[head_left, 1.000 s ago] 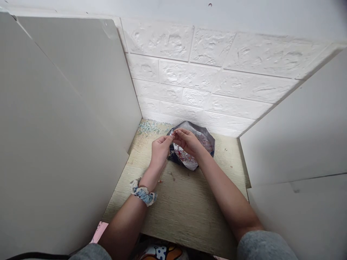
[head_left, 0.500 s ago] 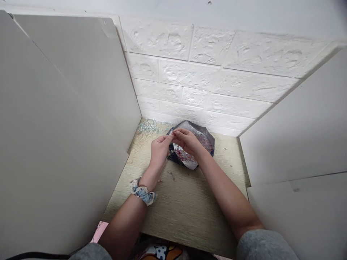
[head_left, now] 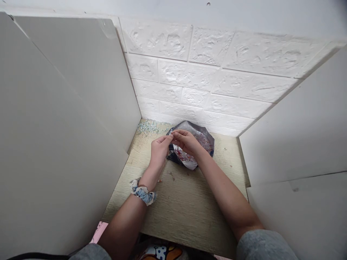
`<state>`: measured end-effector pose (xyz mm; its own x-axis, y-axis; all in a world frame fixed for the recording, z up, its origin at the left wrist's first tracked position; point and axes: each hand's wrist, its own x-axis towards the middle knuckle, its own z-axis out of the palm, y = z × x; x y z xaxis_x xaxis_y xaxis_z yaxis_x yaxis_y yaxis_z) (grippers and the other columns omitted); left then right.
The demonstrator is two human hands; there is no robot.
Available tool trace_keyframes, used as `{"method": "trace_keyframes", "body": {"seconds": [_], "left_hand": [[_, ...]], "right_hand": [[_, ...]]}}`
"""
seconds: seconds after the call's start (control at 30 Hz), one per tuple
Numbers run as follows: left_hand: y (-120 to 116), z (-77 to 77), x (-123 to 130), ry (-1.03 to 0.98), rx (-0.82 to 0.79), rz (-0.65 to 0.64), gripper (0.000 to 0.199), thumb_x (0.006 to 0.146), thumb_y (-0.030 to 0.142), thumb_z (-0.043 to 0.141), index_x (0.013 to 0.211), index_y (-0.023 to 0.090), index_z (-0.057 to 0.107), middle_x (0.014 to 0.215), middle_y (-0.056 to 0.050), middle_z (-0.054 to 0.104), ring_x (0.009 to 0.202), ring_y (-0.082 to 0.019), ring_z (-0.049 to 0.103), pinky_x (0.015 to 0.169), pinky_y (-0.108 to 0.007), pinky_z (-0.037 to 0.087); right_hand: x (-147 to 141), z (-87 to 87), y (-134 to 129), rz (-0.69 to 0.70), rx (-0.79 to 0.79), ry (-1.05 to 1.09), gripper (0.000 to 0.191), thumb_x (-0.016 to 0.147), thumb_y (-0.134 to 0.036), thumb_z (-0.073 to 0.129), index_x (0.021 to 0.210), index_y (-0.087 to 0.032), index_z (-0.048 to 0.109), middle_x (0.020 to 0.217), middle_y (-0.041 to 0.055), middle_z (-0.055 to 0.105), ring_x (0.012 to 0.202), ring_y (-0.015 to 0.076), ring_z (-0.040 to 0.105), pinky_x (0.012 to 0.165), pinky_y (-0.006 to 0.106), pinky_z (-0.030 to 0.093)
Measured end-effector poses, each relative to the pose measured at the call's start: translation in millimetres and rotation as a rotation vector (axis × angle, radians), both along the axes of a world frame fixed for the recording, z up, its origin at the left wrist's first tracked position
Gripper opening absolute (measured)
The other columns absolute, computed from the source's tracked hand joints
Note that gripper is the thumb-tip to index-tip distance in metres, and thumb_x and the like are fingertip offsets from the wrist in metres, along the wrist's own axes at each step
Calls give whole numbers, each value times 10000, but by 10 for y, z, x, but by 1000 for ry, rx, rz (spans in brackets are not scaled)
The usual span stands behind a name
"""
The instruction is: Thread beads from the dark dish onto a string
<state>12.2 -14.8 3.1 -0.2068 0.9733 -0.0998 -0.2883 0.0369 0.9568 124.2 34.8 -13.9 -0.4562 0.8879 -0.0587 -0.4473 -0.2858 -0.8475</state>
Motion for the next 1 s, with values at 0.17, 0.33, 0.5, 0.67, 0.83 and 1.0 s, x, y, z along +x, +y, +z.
{"method": "trace_keyframes", "body": {"seconds": [0.17, 0.33, 0.5, 0.67, 0.83, 1.0], "left_hand": [[0, 5, 0, -2, 3, 7, 223, 635, 353, 650, 654, 132, 622, 388, 96, 267, 357, -31, 184, 375, -211, 121], [1, 2, -4, 3, 1, 18, 218, 633, 348, 646, 632, 133, 611, 385, 95, 263, 356, -29, 184, 375, -209, 125], [3, -2, -6, 14, -1, 21, 229, 638, 361, 648, 647, 134, 619, 381, 94, 269, 351, -31, 184, 371, -211, 114], [2, -3, -6, 6, 1, 19, 232, 643, 363, 648, 636, 133, 619, 380, 94, 261, 350, -28, 184, 373, -209, 115], [0, -1, -7, 2, 4, 23, 223, 647, 349, 641, 648, 128, 620, 379, 93, 270, 350, -29, 187, 372, -208, 117], [0, 3, -3, 3, 10, 24, 215, 646, 341, 635, 616, 131, 600, 376, 94, 264, 350, -28, 186, 372, -207, 121]], "right_hand": [[0, -13, 8, -15, 0, 37, 265, 601, -341, 788, 737, -166, 643, 737, 7, 620, 713, 95, 585, 708, 227, 508], [2, -15, 19, -13, -16, 46, 305, 581, -361, 799, 742, -170, 623, 727, 1, 626, 706, 105, 598, 687, 229, 511], [-2, -10, 13, -13, -15, 38, 303, 601, -363, 786, 749, -170, 606, 719, -2, 623, 692, 98, 595, 679, 224, 507], [-10, -14, 10, -23, -31, 55, 311, 595, -360, 788, 756, -174, 598, 721, -4, 623, 691, 101, 601, 667, 225, 511], [-6, -22, 10, -15, -33, 82, 321, 587, -349, 797, 776, -179, 600, 725, -6, 627, 692, 103, 607, 669, 228, 513], [-3, -36, 7, 3, -5, 85, 275, 633, -334, 772, 787, -181, 603, 733, -3, 624, 707, 97, 602, 686, 226, 510]]}}
